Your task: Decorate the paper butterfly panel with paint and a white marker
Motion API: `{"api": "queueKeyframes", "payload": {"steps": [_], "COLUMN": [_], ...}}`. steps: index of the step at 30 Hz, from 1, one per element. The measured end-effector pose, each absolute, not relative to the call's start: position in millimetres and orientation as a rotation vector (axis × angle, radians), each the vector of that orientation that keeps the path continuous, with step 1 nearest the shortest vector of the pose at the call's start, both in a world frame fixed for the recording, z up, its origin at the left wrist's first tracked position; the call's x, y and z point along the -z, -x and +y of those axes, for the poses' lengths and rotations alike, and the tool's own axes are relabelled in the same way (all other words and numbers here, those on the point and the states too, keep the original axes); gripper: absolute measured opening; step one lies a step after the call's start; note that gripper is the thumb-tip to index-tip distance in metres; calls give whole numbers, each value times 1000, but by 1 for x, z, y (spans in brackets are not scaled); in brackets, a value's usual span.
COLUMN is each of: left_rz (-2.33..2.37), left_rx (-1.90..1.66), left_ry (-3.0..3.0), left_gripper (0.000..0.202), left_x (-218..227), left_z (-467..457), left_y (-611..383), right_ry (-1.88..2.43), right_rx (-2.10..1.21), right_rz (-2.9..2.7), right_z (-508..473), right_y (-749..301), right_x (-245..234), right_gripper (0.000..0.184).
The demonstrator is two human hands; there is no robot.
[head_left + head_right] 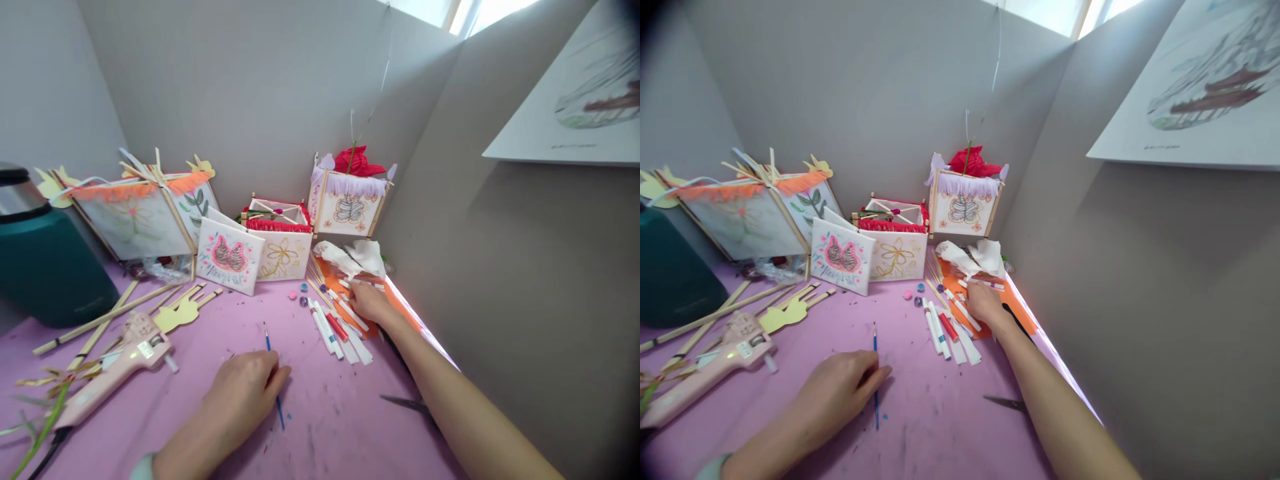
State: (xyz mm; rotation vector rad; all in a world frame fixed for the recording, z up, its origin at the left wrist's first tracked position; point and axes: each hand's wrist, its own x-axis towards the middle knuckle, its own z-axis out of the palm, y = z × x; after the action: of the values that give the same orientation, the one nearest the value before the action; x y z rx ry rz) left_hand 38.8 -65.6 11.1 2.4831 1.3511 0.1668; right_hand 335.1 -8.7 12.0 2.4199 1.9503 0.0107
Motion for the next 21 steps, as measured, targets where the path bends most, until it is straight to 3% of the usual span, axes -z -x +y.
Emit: {"api": "queueKeyframes", "payload": {"steps": [15,19,21], "left_rz": [1375,1328,1267], "left_rx": [-347,-521,-639], "left_ry": [-2433,-2235,-2071], "left_gripper": [35,29,24], "left_x": [-17,-19,-18], "left_z": [-63,-60,-56], "left_y": [-34,-32,-32], "right_ry": [-2570,-2516,-2477], "right_rx": [-64,174,477], "right_rz": [2051,2235,2411], "right_z": [-24,-30,-32], "right_y": [-333,-313,-291], "right_x": [-39,-48,-49], "right_gripper": [16,17,20]}}
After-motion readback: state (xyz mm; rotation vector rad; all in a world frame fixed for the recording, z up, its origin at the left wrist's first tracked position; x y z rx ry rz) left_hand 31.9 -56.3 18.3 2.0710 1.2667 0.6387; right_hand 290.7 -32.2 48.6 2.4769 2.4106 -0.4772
